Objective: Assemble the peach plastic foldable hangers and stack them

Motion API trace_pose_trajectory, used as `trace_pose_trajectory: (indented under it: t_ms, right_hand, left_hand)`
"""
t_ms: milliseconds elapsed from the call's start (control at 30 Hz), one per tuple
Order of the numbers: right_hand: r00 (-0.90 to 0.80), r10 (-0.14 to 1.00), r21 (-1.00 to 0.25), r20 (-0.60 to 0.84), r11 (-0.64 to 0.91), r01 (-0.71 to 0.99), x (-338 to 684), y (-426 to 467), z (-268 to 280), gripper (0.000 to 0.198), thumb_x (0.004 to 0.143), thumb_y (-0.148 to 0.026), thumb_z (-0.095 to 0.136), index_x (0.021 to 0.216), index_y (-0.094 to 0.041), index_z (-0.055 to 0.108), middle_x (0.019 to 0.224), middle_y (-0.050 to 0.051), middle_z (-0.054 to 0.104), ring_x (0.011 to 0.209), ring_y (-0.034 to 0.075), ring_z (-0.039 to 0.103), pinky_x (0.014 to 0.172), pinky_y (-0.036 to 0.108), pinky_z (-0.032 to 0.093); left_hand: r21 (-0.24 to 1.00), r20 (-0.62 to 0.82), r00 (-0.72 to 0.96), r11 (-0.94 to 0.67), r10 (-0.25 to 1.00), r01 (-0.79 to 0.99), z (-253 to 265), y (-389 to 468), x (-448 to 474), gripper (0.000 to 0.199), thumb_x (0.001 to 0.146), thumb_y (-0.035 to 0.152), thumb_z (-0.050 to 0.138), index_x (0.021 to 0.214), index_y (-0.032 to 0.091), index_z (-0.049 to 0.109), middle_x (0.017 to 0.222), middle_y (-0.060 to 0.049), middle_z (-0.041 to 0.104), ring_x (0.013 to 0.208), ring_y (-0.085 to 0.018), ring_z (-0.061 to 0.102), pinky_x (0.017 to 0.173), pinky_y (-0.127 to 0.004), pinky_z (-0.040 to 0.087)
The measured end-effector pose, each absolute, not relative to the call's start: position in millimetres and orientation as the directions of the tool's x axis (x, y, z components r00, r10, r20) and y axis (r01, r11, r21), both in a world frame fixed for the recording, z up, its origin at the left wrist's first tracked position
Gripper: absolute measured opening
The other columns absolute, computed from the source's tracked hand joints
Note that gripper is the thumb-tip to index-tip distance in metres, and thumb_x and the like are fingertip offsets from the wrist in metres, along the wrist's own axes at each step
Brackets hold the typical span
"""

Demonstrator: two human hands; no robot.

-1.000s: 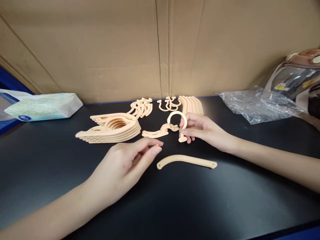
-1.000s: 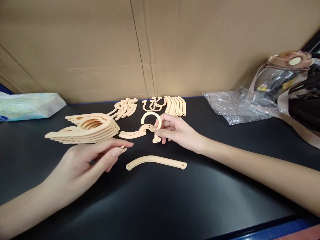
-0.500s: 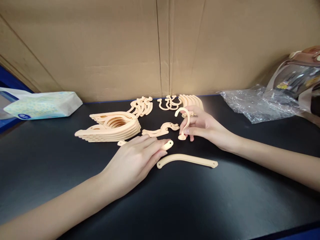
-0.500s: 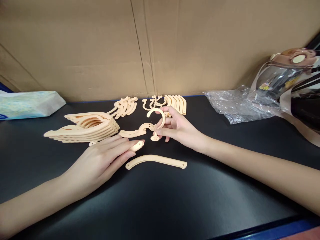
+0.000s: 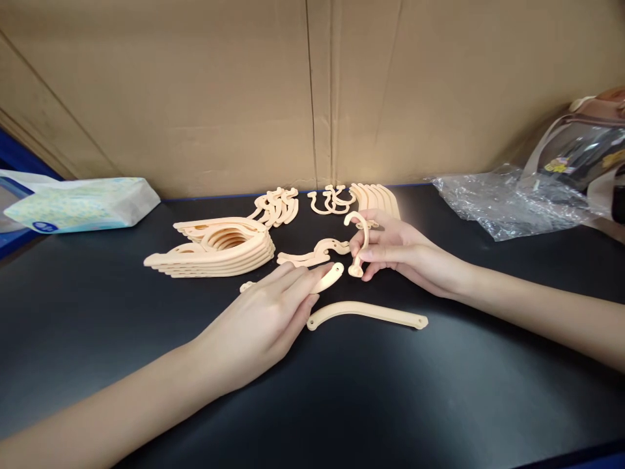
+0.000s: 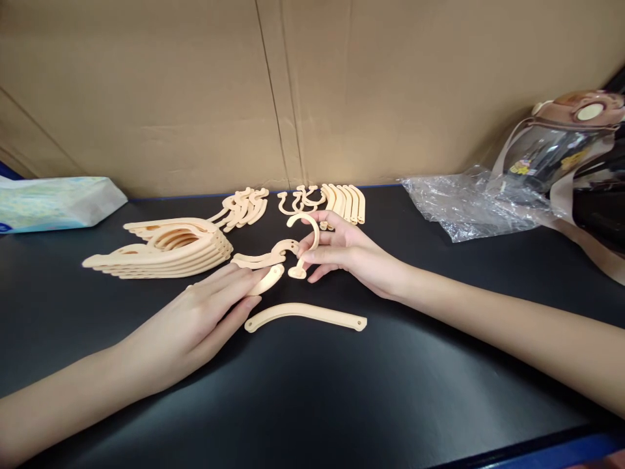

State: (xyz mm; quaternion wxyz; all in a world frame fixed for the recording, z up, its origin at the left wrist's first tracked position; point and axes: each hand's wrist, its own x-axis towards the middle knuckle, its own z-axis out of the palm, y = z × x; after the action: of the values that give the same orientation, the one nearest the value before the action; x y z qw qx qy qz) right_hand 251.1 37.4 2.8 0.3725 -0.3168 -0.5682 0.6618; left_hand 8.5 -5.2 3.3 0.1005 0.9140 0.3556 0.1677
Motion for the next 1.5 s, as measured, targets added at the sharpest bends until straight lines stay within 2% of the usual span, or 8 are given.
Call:
trace_pose_trajectory:
  t_ms: [133, 267, 467, 667, 1033, 1200, 1500]
  right_hand:
    - [-0.526, 0.851, -0.982, 0.004, -0.095, -0.162, 253.2, 39.9, 2.0, 0.046, 0.08, -0.018, 0.073, 0.116, -0.026, 0.046, 0.089, -0.004, 0.061, 0.079, 0.011, 0.063, 0.071, 0.025, 0.056]
    - [-0.545, 0.839, -0.982, 0.009, -0.094, -0.161, 253.9, 41.1, 0.8, 0.051, 0.081, -0.018, 0.072, 0.123, -0.028, 0.045, 0.09, -0.004, 0.062, 0.078, 0.01, 0.064, 0.071, 0.025, 0.056]
    - [-0.594, 0.804, -0.981, 0.023, -0.097, -0.169, 254.2, 41.5, 0.8, 0.047, 0.082, -0.017, 0.071, 0.123, -0.028, 0.05, 0.091, -0.004, 0.063, 0.078, 0.01, 0.064, 0.073, 0.025, 0.053]
    - [-0.605, 0.796, -0.99, 0.001, -0.084, -0.111, 254.1, 41.5, 2.9, 0.049, 0.082, -0.017, 0.07, 0.126, -0.024, 0.051, 0.087, -0.002, 0.061, 0.075, 0.011, 0.061, 0.068, 0.025, 0.051]
    - [-0.591, 0.804, -0.998, 0.063, 0.05, -0.038, 250.6, 39.9, 1.6, 0.062, 0.085, -0.016, 0.063, 0.142, -0.018, 0.039, 0.084, -0.002, 0.056, 0.074, 0.011, 0.057, 0.061, 0.023, 0.052]
    - [-0.584, 0.807, -0.995, 0.084, 0.102, -0.003, 251.4, 38.1, 1.6, 0.062, 0.086, -0.018, 0.063, 0.143, -0.021, 0.039, 0.084, -0.002, 0.056, 0.073, 0.011, 0.057, 0.062, 0.025, 0.054]
    - [-0.578, 0.807, -0.983, 0.123, 0.177, 0.038, 251.5, 37.6, -0.9, 0.06, 0.087, -0.018, 0.061, 0.143, -0.019, 0.038, 0.083, -0.003, 0.054, 0.069, 0.009, 0.056, 0.066, 0.026, 0.057]
  left_hand:
    - [0.231, 0.257, 0.713, -0.758, 0.652, 0.61, 1.2, -2.4, 8.4, 0.029, 0.102, 0.021, 0.037, 0.125, 0.019, 0.054, 0.107, -0.009, 0.065, 0.1, -0.023, 0.056, 0.08, -0.033, 0.045]
    - [0.171, 0.277, 0.742, -0.792, 0.61, 0.587, 1.5, -1.2, 9.7, 0.031, 0.102, 0.02, 0.036, 0.125, 0.016, 0.056, 0.104, -0.01, 0.067, 0.103, -0.025, 0.056, 0.083, -0.035, 0.045]
    - [0.193, 0.295, 0.739, -0.795, 0.606, 0.574, -2.0, -1.6, 7.8, 0.033, 0.102, 0.02, 0.037, 0.131, 0.019, 0.052, 0.104, -0.007, 0.063, 0.094, -0.02, 0.055, 0.079, -0.031, 0.045]
    - [0.183, 0.339, 0.761, -0.833, 0.553, 0.523, -3.6, -0.7, 5.5, 0.041, 0.099, 0.011, 0.039, 0.139, 0.02, 0.045, 0.107, -0.006, 0.06, 0.1, -0.019, 0.054, 0.084, -0.03, 0.046]
    - [0.139, 0.344, 0.761, -0.831, 0.551, 0.539, 1.8, -3.6, 8.3, 0.033, 0.096, 0.002, 0.042, 0.121, 0.016, 0.056, 0.1, -0.005, 0.06, 0.087, -0.018, 0.051, 0.076, -0.029, 0.041]
    - [0.101, 0.356, 0.767, -0.838, 0.533, 0.535, 2.7, -3.4, 8.9, 0.031, 0.094, 0.001, 0.042, 0.118, 0.014, 0.057, 0.1, -0.006, 0.061, 0.087, -0.019, 0.051, 0.075, -0.03, 0.04]
    - [0.083, 0.365, 0.77, -0.842, 0.524, 0.533, 0.6, -1.1, 10.8, 0.028, 0.094, 0.001, 0.042, 0.112, 0.012, 0.061, 0.095, -0.005, 0.062, 0.083, -0.018, 0.051, 0.072, -0.029, 0.039]
